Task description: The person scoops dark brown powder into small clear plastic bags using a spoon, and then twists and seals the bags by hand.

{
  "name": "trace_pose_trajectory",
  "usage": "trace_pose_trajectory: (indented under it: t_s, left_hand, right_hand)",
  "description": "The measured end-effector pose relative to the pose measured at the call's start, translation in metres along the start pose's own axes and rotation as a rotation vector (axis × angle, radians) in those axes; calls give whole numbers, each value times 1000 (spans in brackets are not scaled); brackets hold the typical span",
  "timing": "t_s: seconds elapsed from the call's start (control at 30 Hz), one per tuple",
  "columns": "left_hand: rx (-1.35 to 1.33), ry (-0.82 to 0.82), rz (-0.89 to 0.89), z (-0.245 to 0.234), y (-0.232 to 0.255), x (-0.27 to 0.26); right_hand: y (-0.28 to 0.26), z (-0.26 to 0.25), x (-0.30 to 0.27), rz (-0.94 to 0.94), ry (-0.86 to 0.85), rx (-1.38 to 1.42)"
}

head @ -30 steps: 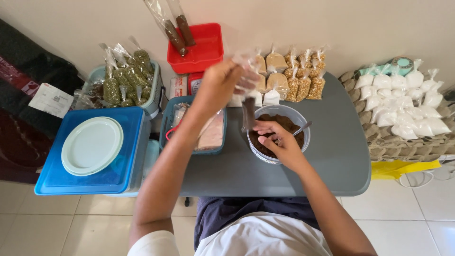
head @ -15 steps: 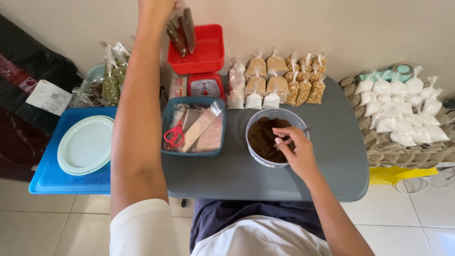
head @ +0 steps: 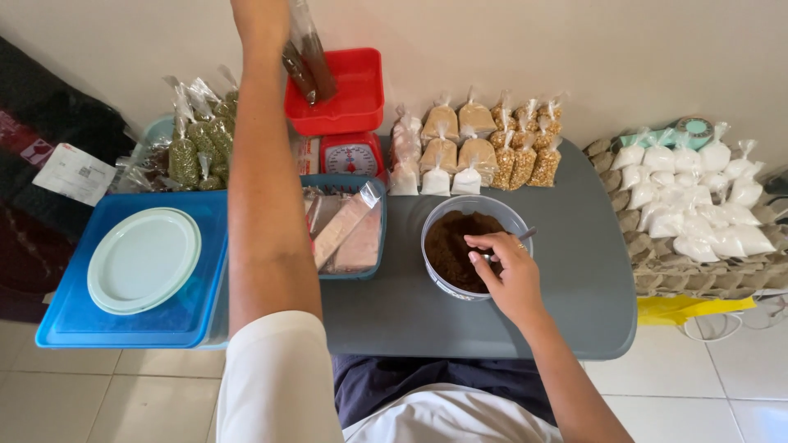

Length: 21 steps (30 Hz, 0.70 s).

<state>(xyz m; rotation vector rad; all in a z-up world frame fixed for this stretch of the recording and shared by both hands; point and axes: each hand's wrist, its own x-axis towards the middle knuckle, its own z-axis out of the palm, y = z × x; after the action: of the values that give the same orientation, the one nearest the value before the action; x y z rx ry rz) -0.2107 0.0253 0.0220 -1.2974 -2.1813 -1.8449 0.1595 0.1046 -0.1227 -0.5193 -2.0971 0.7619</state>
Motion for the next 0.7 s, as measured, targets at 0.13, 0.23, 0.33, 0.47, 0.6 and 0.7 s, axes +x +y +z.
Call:
trace_pose_trajectory:
  t_s: [0.13,0.23,0.33,0.47,0.6,0.7]
  left_hand:
    - [34,30,11,-21,-26,-25]
    - [66,53,16,-33,-34,-39]
    - [100,78,21,-43,-39,-50]
    - [139,106,35,-48,-34,-58]
    - [181,135,44,-54,-32,-65]
    - [218,164,51,-61,-40,-68]
  right_hand:
    - [1,-1,1,3,3,-7]
    - [1,-1,1,-3,10,-7]
    - [0,-1,0,-1,8,-2]
    - [-1,0,2,-7,23,-12]
    - [-1,0,2,-13,26,-19]
    - [-1,0,2,-23,24,-22]
